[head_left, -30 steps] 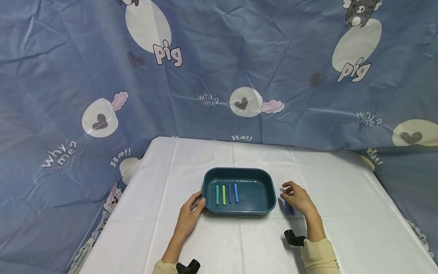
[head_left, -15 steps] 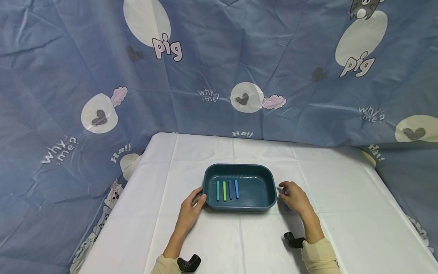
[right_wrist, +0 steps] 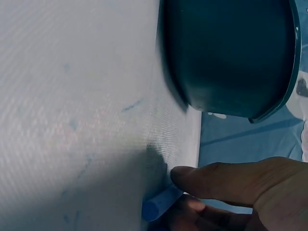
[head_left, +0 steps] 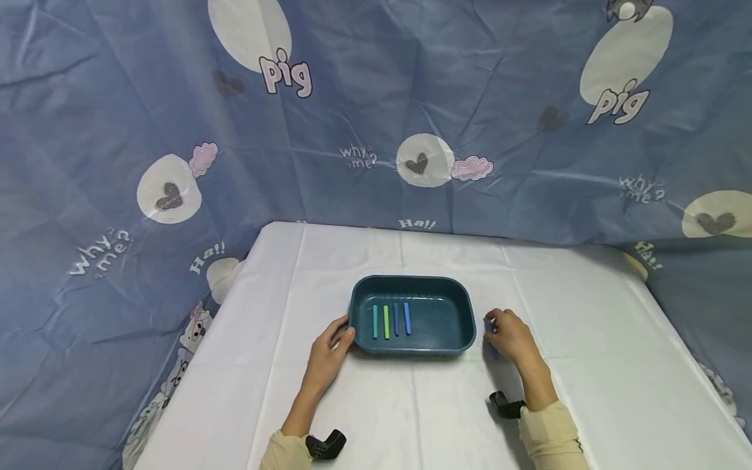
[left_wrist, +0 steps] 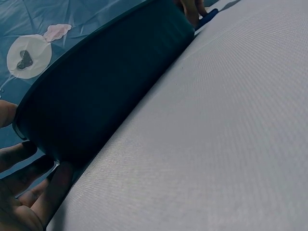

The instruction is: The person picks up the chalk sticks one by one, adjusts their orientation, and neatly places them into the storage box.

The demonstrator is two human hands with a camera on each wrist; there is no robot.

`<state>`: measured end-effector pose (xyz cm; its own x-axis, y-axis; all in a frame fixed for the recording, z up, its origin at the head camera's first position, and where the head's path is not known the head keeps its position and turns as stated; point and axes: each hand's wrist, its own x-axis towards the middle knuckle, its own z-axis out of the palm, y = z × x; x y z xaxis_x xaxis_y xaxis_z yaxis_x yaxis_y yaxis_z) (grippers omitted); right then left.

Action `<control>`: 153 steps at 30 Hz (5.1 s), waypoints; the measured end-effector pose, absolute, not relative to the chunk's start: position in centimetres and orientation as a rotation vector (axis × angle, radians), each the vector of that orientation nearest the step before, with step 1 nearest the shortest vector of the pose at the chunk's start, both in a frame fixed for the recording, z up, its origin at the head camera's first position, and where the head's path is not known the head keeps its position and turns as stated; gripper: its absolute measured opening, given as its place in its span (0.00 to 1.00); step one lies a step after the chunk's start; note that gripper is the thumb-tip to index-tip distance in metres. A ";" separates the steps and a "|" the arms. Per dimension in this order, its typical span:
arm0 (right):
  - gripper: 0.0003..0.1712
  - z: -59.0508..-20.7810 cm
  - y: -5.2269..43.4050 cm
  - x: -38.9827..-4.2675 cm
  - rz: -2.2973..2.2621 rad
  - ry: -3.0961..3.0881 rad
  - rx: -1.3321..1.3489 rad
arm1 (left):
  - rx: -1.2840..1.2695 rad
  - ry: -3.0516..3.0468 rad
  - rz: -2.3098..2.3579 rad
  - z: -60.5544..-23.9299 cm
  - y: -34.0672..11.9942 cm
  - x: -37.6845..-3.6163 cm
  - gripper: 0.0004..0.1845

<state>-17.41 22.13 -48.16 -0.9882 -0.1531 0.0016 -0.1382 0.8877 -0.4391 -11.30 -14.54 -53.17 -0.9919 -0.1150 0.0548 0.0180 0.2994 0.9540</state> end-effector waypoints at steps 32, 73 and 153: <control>0.17 -49.4 23.1 -18.0 -1.220 2.923 -0.154 | 0.047 -2.446 -1.736 -52.8 -14.2 -11.1 0.26; 0.18 -45.2 18.3 -20.0 -1.769 2.748 -0.213 | 0.070 -2.422 -1.784 -52.9 -14.2 -11.0 0.24; 0.12 -49.0 10.6 -21.4 -1.002 2.875 -0.330 | 0.072 -2.440 -1.801 -50.3 -13.7 -10.1 0.25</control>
<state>-21.36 10.59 -48.98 -0.9737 -0.2277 -0.0036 -0.1761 0.7631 -0.6218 -10.06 -13.73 -50.30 -0.9930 -0.1022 0.0590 0.0262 0.2960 0.9548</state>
